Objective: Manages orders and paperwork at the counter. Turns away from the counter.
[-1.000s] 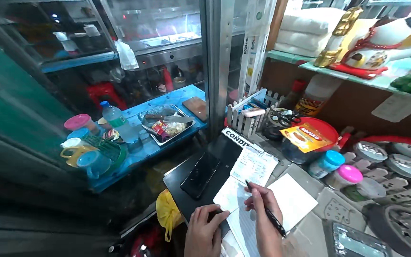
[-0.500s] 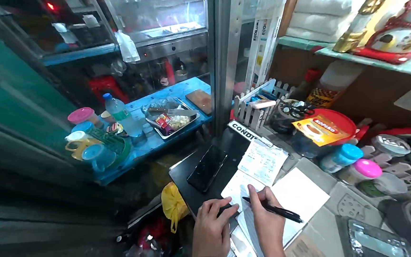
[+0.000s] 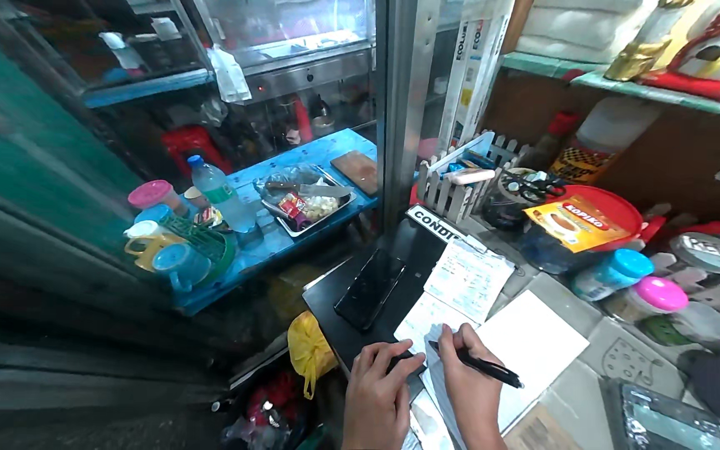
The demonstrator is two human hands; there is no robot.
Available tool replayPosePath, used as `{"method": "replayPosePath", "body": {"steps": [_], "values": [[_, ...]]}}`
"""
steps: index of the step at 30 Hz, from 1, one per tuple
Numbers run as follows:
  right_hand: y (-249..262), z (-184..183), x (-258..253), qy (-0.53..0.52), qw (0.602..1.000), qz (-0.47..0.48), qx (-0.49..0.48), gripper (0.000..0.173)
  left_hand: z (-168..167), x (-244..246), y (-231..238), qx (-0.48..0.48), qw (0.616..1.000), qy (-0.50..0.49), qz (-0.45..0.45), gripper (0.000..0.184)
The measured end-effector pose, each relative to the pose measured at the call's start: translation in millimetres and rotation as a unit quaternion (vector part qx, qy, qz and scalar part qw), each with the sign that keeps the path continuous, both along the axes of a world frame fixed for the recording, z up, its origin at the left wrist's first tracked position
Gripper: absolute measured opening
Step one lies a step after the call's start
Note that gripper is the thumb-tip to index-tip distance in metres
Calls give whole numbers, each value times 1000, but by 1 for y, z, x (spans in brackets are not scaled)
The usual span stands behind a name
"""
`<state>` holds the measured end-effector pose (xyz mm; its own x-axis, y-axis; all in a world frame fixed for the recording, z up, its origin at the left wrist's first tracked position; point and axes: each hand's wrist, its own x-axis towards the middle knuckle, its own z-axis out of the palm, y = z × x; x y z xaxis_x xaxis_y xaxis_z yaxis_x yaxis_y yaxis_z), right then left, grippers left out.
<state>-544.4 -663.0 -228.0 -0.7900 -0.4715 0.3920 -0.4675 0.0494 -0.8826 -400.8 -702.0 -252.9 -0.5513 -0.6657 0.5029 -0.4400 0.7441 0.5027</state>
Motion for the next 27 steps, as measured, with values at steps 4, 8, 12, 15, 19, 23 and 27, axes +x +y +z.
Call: {"method": "replayPosePath", "body": {"steps": [4,8,12,15,19,23,27], "values": [[-1,1,0,-3,1000,-7,2,33,1,0,0,-2,1000,-5,1,43],[0,2,0,-3,1000,-2,8,31,0,-1,-1,-8,1000,-8,5,42],[1,0,-1,2,1000,7,2,31,0,-1,0,-7,1000,-3,8,41],[0,1,-1,-6,1000,-3,-4,30,0,-2,0,-9,1000,-5,8,41],[0,1,-1,-6,1000,-3,-2,30,0,-2,-1,-11,1000,-2,8,42],[-1,0,-1,2,1000,-7,-3,30,-1,-2,-1,-12,1000,-2,10,42],[-1,0,-1,3,1000,-7,-7,29,-1,-2,-1,-13,1000,-2,10,42]]}}
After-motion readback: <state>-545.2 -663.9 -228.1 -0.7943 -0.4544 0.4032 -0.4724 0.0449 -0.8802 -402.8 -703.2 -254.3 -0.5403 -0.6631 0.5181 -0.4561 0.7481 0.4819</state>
